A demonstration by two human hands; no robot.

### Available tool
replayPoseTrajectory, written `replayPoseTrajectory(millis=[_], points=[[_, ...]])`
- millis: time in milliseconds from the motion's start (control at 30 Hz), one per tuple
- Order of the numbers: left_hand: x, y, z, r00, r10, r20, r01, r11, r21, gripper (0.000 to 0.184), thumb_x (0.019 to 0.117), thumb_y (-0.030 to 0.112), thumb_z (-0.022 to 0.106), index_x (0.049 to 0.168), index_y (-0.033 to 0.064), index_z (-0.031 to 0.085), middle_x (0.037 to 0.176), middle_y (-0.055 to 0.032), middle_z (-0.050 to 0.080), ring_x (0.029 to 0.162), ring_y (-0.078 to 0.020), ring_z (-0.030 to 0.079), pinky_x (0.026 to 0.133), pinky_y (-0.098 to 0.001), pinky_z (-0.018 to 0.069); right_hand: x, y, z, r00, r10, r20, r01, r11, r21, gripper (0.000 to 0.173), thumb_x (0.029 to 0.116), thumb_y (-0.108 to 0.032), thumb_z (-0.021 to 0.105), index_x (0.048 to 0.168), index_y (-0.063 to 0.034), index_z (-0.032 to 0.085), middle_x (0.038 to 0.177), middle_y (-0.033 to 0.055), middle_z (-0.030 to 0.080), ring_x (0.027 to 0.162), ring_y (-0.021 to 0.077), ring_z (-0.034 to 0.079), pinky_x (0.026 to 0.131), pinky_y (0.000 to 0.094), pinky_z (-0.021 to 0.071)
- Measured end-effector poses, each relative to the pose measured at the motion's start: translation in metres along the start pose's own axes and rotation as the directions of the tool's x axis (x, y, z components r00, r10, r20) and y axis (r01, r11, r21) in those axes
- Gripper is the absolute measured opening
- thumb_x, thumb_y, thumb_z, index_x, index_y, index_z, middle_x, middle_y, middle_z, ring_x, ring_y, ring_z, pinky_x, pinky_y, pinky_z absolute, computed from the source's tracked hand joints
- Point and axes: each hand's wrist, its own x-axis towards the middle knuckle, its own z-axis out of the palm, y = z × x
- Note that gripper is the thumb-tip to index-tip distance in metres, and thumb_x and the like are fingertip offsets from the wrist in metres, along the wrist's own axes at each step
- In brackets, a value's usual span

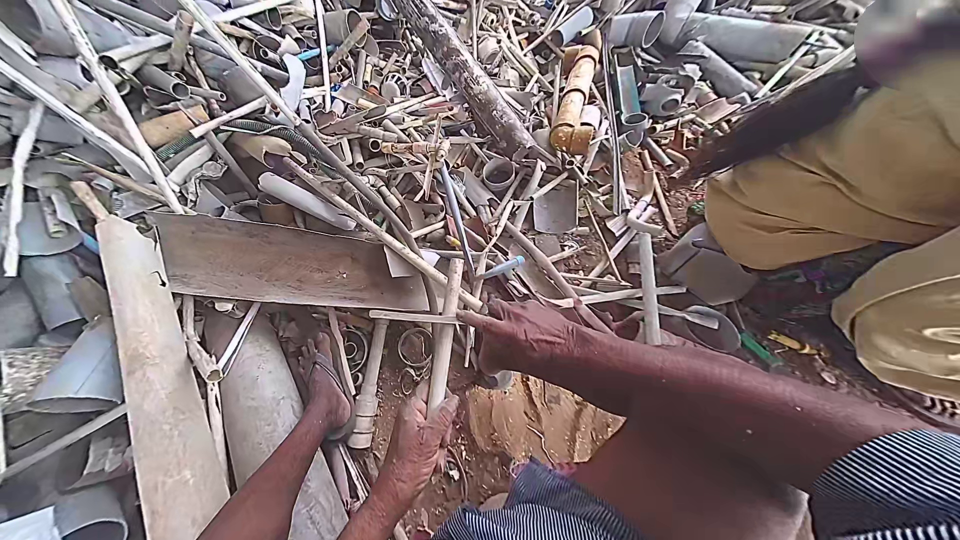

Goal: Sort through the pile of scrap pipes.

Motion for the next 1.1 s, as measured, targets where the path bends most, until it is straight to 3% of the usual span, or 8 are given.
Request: replayPoseTrajectory(millis=[133,400,500,667,733,867,967,1100], points=[[0.000,-0.006,0.002,0.998,0.039,-0.040,-0.033,0.988,0.148,0.005,0.0987,0.006,0.057,0.103,0.0039,0.058,0.058,0.0063,0.046,0.041,-0.0006,0.040,0.040,-0.0153,0.0361,0.009,0.036,-0.005,0.974,0.220,-0.045,-0.221,0.975,-0.004,0.049,0.1093,-0.017,0.039,0.158,-0.0157,0.039,0.110,0.0282,0.064,0.091,0.0456,0.067,0.079,0.0594,0.0528],[0.000,0.005,-0.001,0.993,0.080,-0.092,-0.059,0.976,0.209,0.016,0.1054,0.013,0.047,0.107,0.0021,0.058,0.059,0.0071,0.046,0.042,-0.0001,0.040,0.041,-0.0156,0.0369,0.004,0.048,-0.021,0.842,0.419,-0.341,-0.386,0.908,0.162,0.049,0.1081,-0.016,0.047,0.156,-0.0085,0.041,0.101,0.0265,0.065,0.086,0.0444,0.067,0.076,0.0599,0.0536],[-0.002,0.005,-0.002,0.995,0.063,-0.076,-0.048,0.981,0.188,0.040,0.1105,0.020,0.025,0.118,-0.0024,0.057,0.059,0.0066,0.050,0.042,-0.0003,0.043,0.042,-0.0155,0.0395,-0.007,0.019,-0.011,0.957,0.158,-0.242,-0.149,0.987,0.054,0.049,0.1058,-0.018,0.047,0.155,-0.0130,0.046,0.103,0.0261,0.066,0.083,0.0435,0.068,0.071,0.0577,0.0539],[-0.007,0.004,0.000,0.993,0.113,-0.028,-0.109,0.986,0.123,0.020,0.1083,0.015,0.041,0.116,-0.0007,0.051,0.067,0.0019,0.059,0.046,-0.0056,0.055,0.046,-0.0206,0.0523,-0.013,-0.022,0.031,0.921,-0.360,-0.146,0.350,0.932,-0.092,0.051,0.1001,-0.012,0.056,0.150,-0.0201,0.052,0.083,0.0200,0.062,0.062,0.0375,0.064,0.048,0.0480,0.0503],[-0.008,0.004,-0.002,0.994,0.106,0.006,-0.106,0.990,0.089,0.019,0.1064,0.014,0.043,0.120,0.0013,0.047,0.065,0.0031,0.057,0.043,-0.0036,0.049,0.042,-0.0185,0.0467,-0.008,-0.008,0.021,0.959,-0.235,-0.161,0.226,0.971,-0.070,0.053,0.0989,-0.013,0.058,0.151,-0.0189,0.052,0.088,0.0223,0.063,0.067,0.0394,0.065,0.053,0.0516,0.0520],[-0.003,0.005,-0.003,0.998,0.060,-0.017,-0.059,0.998,0.037,0.017,0.1071,0.011,0.043,0.120,0.0010,0.048,0.060,0.0048,0.050,0.040,-0.0011,0.043,0.038,-0.0155,0.0399,0.011,0.044,-0.012,0.927,0.356,-0.116,-0.332,0.924,0.187,0.046,0.1116,-0.021,0.035,0.156,-0.0097,0.043,0.115,0.0276,0.067,0.104,0.0444,0.066,0.093,0.0593,0.0495],[-0.004,0.004,-0.006,1.000,0.023,-0.013,-0.023,1.000,0.021,0.028,0.1070,0.010,0.044,0.131,-0.0027,0.048,0.061,0.0047,0.050,0.042,-0.0019,0.045,0.040,-0.0163,0.0424,-0.006,0.019,0.000,0.949,0.183,-0.258,-0.142,0.975,0.171,0.045,0.1081,-0.019,0.039,0.150,-0.0083,0.051,0.105,0.0257,0.068,0.091,0.0424,0.068,0.079,0.0566,0.0538],[-0.010,0.011,0.002,1.000,-0.007,0.017,0.006,0.999,0.043,0.020,0.1056,0.009,0.050,0.124,0.0001,0.049,0.063,0.0017,0.055,0.044,-0.0074,0.055,0.044,-0.0221,0.0526,-0.015,-0.016,0.032,0.909,-0.379,-0.173,0.378,0.925,-0.043,0.048,0.1000,-0.010,0.055,0.147,-0.0205,0.056,0.086,0.0179,0.064,0.065,0.0356,0.065,0.051,0.0479,0.0524]])
